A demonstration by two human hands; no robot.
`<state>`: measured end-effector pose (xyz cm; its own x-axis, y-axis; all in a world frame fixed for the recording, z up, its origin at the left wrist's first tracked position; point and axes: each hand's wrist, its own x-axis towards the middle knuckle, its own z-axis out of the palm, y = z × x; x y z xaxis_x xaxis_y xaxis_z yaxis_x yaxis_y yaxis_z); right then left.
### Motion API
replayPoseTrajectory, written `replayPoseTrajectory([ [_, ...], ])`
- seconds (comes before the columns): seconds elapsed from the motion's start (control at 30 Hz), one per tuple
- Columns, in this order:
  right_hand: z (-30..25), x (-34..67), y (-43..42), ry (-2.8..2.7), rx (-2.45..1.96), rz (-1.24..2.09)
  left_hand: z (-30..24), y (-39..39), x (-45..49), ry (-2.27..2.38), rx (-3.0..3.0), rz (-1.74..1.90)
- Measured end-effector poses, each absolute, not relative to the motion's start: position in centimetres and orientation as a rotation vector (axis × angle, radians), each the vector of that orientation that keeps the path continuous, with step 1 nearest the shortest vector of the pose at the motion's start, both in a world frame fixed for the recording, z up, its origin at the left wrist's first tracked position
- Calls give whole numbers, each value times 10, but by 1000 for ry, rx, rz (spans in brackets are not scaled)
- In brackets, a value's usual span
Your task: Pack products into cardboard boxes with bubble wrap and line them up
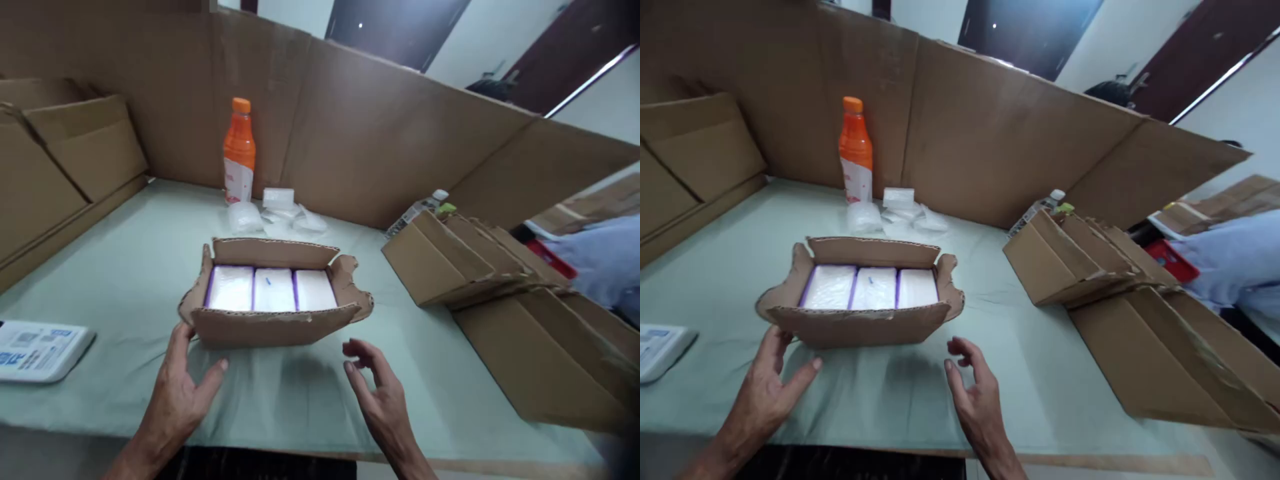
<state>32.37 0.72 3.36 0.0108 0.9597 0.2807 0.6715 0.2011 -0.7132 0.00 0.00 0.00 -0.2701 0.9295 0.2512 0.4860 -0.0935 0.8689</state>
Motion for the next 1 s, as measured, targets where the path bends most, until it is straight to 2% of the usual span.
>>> replayPoseTrajectory([
  [0.23,28,290,54,-1772,-1374,888,-13,23,6,1693,1154,1405],
  [0.4,31,287,88,-1903,-1223,970,-9,53,-10,1819,1016,1489],
  [0.53,46,312,160,-2033,-1274,648,-4,64,-1,1802,961,1550],
  [0.63,61,308,243,-2024,-1515,306,-4,62,6,1802,945,1536],
  [0.73,67,281,321,-2061,-1741,99,-5,59,7,1848,969,1499],
  [0.87,68,265,372,-1917,-1827,172,-3,57,7,1859,979,1462],
  [1.0,82,311,356,-1773,-1819,193,-3,58,6,1808,974,1452],
])
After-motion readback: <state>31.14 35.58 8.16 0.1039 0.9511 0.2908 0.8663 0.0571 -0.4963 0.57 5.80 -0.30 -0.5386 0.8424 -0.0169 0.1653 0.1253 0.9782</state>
